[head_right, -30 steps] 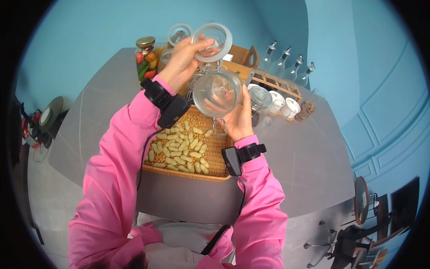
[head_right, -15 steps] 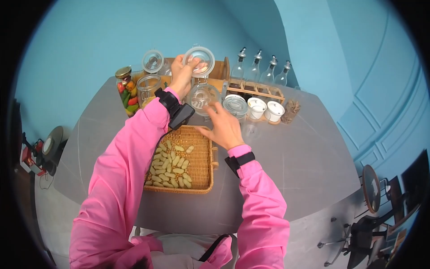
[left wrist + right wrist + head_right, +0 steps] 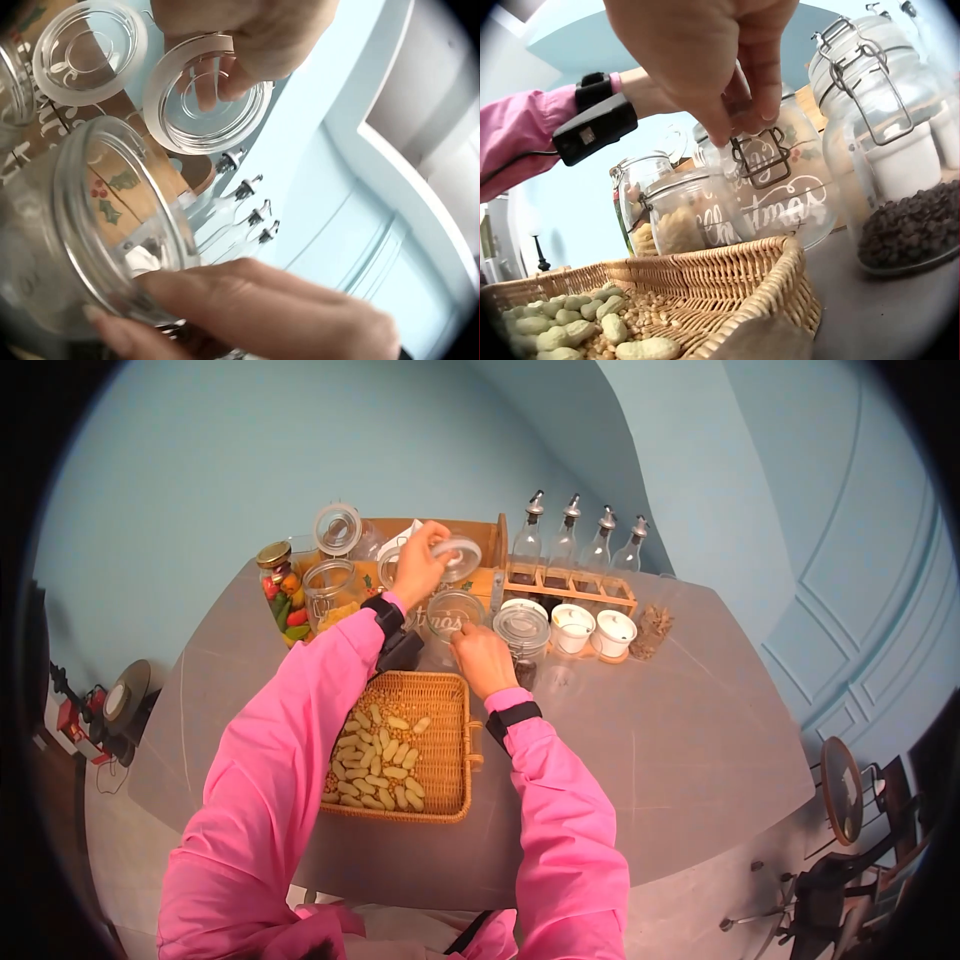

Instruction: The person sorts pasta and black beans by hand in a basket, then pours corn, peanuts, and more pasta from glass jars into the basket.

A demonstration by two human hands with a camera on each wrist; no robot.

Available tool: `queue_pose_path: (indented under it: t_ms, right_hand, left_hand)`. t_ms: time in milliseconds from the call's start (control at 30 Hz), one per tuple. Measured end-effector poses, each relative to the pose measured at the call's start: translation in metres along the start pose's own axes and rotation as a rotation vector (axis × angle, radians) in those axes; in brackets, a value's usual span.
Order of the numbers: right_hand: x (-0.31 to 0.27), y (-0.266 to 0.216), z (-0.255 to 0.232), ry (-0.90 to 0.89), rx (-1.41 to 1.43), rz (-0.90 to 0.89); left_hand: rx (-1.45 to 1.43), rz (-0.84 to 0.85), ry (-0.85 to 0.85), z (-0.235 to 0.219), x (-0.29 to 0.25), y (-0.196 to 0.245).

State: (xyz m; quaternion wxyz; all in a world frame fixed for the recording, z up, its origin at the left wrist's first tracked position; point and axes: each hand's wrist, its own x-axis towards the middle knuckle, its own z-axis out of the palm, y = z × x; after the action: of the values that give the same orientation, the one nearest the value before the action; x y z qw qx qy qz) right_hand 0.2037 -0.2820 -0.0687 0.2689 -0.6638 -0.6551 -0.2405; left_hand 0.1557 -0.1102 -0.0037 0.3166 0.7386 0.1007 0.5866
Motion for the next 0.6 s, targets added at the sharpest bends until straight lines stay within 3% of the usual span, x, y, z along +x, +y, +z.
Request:
queue_pose_path:
  t_ms: [67, 233, 333, 400, 500, 600]
  right_hand:
    - [-0.001, 0.002, 0.008, -0.027, -0.031, 0.016]
    - [-0.001, 0.004, 0.016, -0.079, -0.038, 0.043]
    - [0.002, 0.005, 0.018, -0.095, -0.025, 0.065]
    - [0.004, 0.004, 0.021, -0.099, -0.018, 0.072]
    - [0.011, 0.002, 0.026, -0.105, -0.02, 0.109]
    - [0.014, -0.003, 0.03, -0.17, -0.089, 0.146]
  left_hand:
    - [0.132, -0.015, -0.118, 0.002, -0.006, 0.007]
    - [0.224, -0.011, -0.156, 0.002, -0.007, -0.002]
    - [0.307, -0.048, -0.286, -0.003, -0.005, -0.009]
    - [0.57, 0.153, -0.337, -0.006, -0.002, -0.008]
    - [0.727, 0.135, -0.39, -0.007, 0.002, -0.003]
    - [0.649, 0.041, -0.395, -0.005, 0.005, -0.007]
